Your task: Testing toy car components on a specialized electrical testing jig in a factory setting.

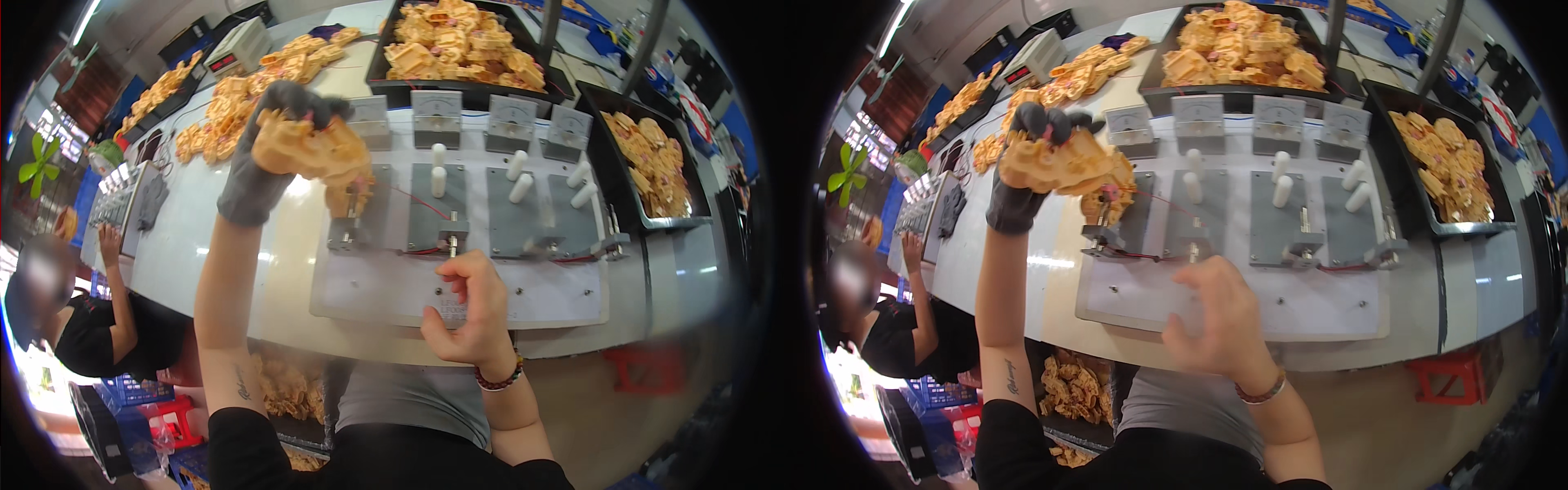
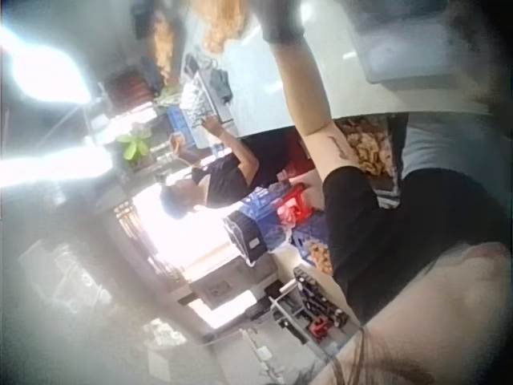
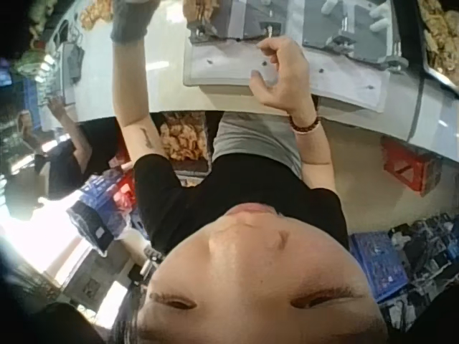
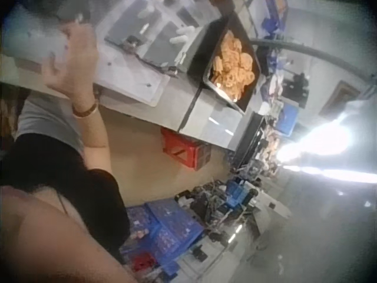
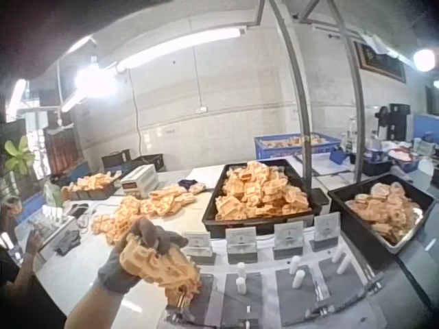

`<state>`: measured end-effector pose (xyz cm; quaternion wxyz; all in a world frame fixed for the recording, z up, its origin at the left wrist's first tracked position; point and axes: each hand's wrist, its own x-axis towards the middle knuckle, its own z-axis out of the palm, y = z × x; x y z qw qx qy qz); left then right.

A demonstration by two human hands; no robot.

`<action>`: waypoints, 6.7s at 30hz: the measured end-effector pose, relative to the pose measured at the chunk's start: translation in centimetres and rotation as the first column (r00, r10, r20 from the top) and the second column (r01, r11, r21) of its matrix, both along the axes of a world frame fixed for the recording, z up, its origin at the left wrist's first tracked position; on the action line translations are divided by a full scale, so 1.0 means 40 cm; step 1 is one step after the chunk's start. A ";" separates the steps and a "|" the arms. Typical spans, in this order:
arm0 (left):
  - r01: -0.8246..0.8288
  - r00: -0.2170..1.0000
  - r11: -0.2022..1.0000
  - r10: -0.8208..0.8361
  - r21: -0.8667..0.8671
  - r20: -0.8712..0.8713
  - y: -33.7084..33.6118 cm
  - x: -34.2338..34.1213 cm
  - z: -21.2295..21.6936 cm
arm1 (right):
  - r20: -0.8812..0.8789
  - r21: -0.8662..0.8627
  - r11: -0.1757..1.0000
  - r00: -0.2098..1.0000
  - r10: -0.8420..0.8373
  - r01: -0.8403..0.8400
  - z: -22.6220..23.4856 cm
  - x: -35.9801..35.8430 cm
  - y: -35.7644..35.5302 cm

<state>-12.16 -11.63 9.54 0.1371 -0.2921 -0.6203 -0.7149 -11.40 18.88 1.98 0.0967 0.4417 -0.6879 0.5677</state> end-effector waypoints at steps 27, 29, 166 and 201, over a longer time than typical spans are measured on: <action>-0.454 0.829 0.376 -0.155 -0.808 -0.538 0.210 -0.125 0.023 | 0.060 0.028 0.998 0.997 0.056 -0.058 0.002 0.006 0.013; -0.429 0.838 0.418 -0.146 -0.800 -0.526 0.210 -0.124 0.018 | 0.053 0.053 0.999 0.999 0.002 -0.004 0.004 0.007 0.010; -0.018 0.929 0.995 0.054 -0.102 0.366 0.098 -0.112 0.195 | 0.370 -0.355 0.857 0.898 -0.238 0.374 -0.050 -0.139 0.352; -0.792 0.600 0.234 0.467 -0.564 -0.649 0.392 0.237 -0.004 | -0.168 0.048 0.777 0.772 -0.613 0.628 -0.077 -0.129 0.385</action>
